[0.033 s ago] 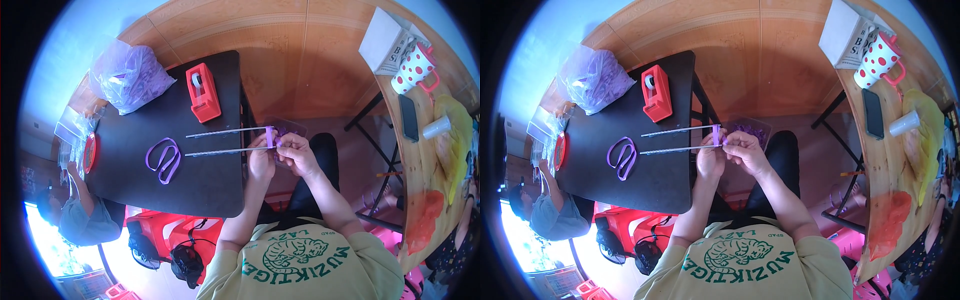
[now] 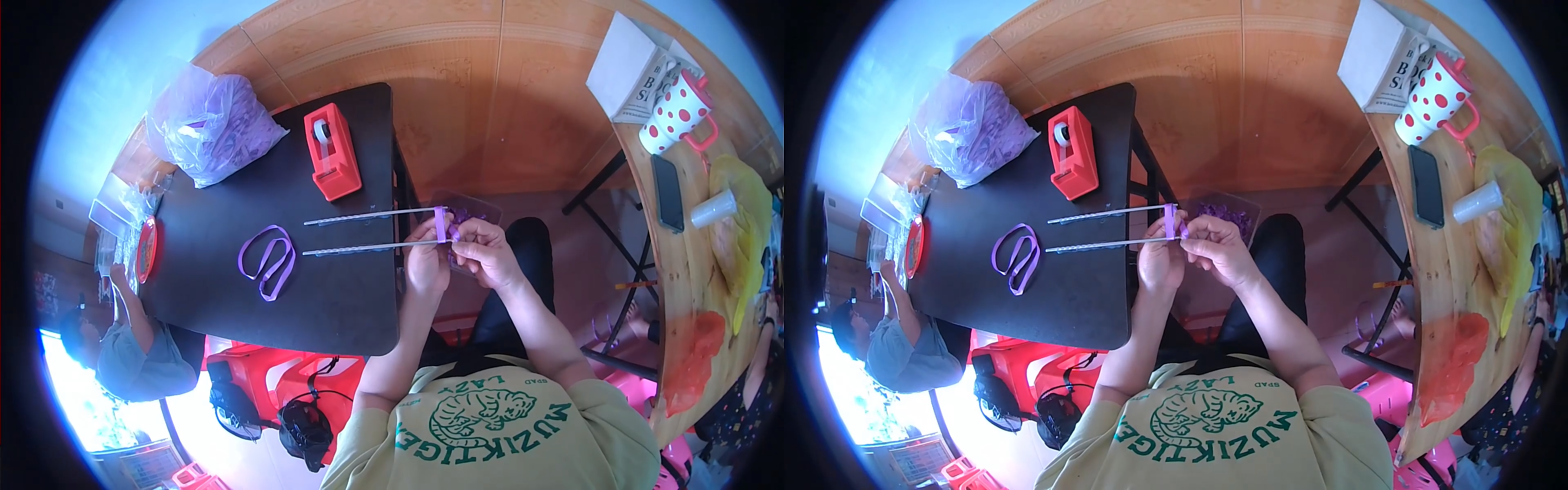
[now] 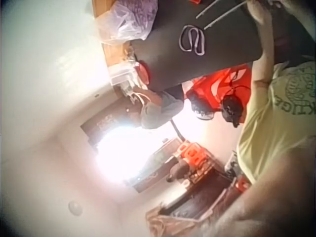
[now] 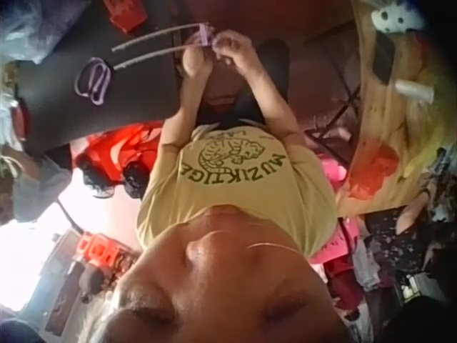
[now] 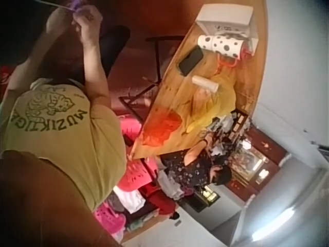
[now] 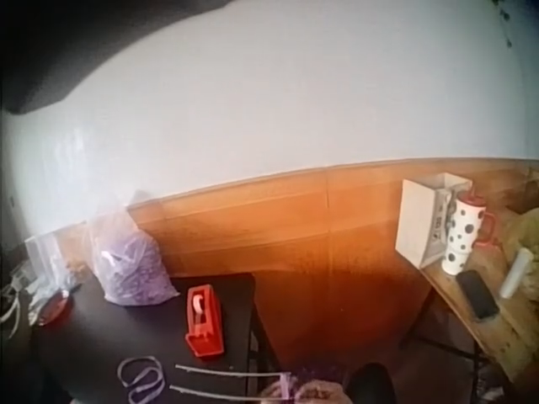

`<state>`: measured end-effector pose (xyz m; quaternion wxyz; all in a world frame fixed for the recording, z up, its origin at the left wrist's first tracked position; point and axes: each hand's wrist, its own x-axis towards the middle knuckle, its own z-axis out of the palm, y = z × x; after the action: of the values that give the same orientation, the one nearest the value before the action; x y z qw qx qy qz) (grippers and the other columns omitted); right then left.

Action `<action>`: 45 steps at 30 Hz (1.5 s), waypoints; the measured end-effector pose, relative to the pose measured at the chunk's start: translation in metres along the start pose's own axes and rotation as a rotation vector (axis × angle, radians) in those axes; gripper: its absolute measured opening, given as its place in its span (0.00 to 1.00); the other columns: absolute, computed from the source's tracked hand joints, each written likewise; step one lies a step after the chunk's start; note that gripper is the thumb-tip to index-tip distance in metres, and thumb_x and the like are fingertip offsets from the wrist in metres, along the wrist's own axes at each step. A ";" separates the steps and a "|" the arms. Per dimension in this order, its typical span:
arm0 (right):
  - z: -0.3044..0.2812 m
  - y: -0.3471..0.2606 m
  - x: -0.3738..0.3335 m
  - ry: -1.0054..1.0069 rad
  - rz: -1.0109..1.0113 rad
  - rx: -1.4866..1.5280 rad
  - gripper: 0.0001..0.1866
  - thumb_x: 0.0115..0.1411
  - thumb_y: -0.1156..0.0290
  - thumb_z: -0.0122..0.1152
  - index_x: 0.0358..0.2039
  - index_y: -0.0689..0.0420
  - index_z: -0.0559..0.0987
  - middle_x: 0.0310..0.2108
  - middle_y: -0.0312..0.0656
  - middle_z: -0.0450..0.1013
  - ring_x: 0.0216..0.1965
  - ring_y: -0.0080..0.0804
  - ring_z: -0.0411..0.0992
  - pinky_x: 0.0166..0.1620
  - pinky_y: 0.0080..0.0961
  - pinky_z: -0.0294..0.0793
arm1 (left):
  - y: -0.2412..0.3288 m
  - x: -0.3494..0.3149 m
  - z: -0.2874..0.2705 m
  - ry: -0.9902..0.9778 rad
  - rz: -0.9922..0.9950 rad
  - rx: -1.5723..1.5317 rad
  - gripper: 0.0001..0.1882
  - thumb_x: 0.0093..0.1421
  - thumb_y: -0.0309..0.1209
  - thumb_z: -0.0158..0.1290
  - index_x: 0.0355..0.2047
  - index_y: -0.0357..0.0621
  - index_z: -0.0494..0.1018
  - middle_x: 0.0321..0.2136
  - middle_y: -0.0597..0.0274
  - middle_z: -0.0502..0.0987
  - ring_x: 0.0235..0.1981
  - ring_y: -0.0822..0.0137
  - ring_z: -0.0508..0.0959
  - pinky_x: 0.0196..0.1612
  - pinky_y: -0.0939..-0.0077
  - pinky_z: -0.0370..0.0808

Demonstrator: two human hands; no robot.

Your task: Wrapping purple ribbon strips around two parallel metal rods at a manual workstation.

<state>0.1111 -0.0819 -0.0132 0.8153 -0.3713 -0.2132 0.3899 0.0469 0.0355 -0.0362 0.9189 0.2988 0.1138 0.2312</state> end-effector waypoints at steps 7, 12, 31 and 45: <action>-0.002 0.017 -0.018 0.155 -0.256 -0.477 0.07 0.54 0.83 0.61 0.34 0.60 0.76 0.24 0.27 0.67 0.26 0.10 0.63 0.29 0.10 0.61 | -0.004 0.000 0.003 0.037 0.064 0.076 0.08 0.60 0.27 0.51 0.37 0.37 0.76 0.36 0.58 0.77 0.37 0.63 0.76 0.45 0.72 0.71; 0.005 0.025 -0.022 0.288 -0.252 -0.506 0.07 0.55 0.84 0.60 0.33 0.60 0.76 0.25 0.28 0.67 0.27 0.11 0.64 0.31 0.10 0.63 | -0.001 -0.001 0.003 0.041 0.038 0.075 0.08 0.60 0.27 0.52 0.36 0.37 0.77 0.37 0.58 0.77 0.37 0.64 0.76 0.44 0.72 0.71; -0.002 0.004 -0.025 0.082 -0.239 -0.582 0.04 0.53 0.85 0.59 0.26 0.61 0.75 0.25 0.31 0.69 0.26 0.13 0.64 0.29 0.12 0.62 | 0.000 0.002 -0.003 0.038 0.081 0.165 0.10 0.60 0.25 0.51 0.40 0.35 0.76 0.35 0.59 0.79 0.34 0.69 0.77 0.40 0.78 0.71; 0.013 0.009 -0.009 0.163 -0.049 -0.092 0.07 0.57 0.81 0.59 0.37 0.60 0.76 0.28 0.31 0.72 0.27 0.13 0.69 0.27 0.09 0.64 | 0.007 -0.003 0.006 0.025 0.010 0.118 0.10 0.60 0.25 0.51 0.40 0.35 0.76 0.38 0.57 0.78 0.38 0.68 0.77 0.44 0.76 0.73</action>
<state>0.0926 -0.0792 -0.0124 0.8212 -0.4337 -0.1728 0.3282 0.0436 0.0363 -0.0272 0.8970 0.3499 0.1372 0.2325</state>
